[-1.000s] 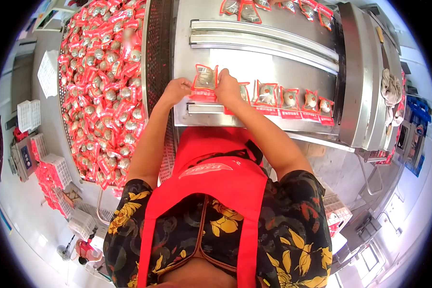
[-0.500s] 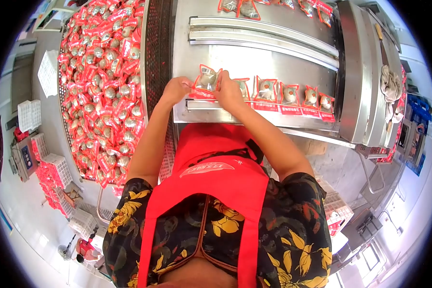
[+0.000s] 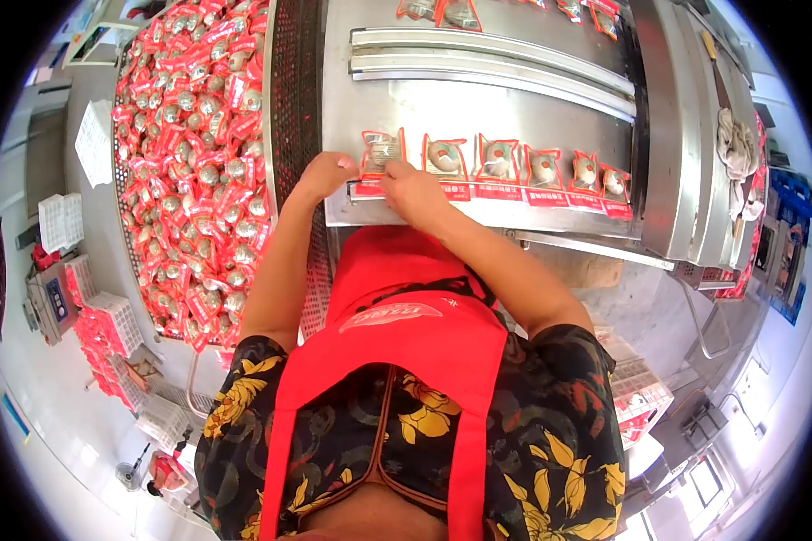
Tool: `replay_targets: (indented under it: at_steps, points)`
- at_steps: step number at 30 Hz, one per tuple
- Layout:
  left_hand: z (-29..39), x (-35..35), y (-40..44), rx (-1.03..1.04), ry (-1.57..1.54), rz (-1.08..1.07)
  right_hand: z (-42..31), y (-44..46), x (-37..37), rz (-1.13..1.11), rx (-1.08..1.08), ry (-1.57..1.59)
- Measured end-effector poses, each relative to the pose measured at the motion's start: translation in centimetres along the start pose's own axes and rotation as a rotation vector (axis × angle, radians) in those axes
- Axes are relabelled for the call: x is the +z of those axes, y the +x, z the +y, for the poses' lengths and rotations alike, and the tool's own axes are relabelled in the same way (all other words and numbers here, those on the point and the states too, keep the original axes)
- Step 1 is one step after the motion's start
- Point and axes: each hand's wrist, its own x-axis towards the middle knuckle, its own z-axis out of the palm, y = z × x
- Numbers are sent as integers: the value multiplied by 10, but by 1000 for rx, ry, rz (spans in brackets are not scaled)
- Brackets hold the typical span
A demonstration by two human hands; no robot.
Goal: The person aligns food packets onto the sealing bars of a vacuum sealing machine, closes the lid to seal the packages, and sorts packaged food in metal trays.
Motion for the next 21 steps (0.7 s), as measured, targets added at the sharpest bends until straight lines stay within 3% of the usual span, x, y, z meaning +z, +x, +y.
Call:
replay_targets:
  at_steps: [5,7,9,11,14,17,21]
  points:
    - [39,-4,-37,-121,300,83,-3,-18,16,60,-34,-68]
    - [51,6,-53,165,227,513,-21,-31,1,66,-60,92]
    - [67,30,-61,309,130,486,-32,-51,-13,36,-1,87]
    - [85,58,-63,709,52,435,-28,-74,-18,38,75,191]
    - [110,85,-55,903,224,391,-10,-115,-23,23,227,177]
    - [92,104,-30,861,439,322,1,-155,-38,62,371,146]
    - [106,92,-41,834,444,262,-1,-199,-59,203,530,222]
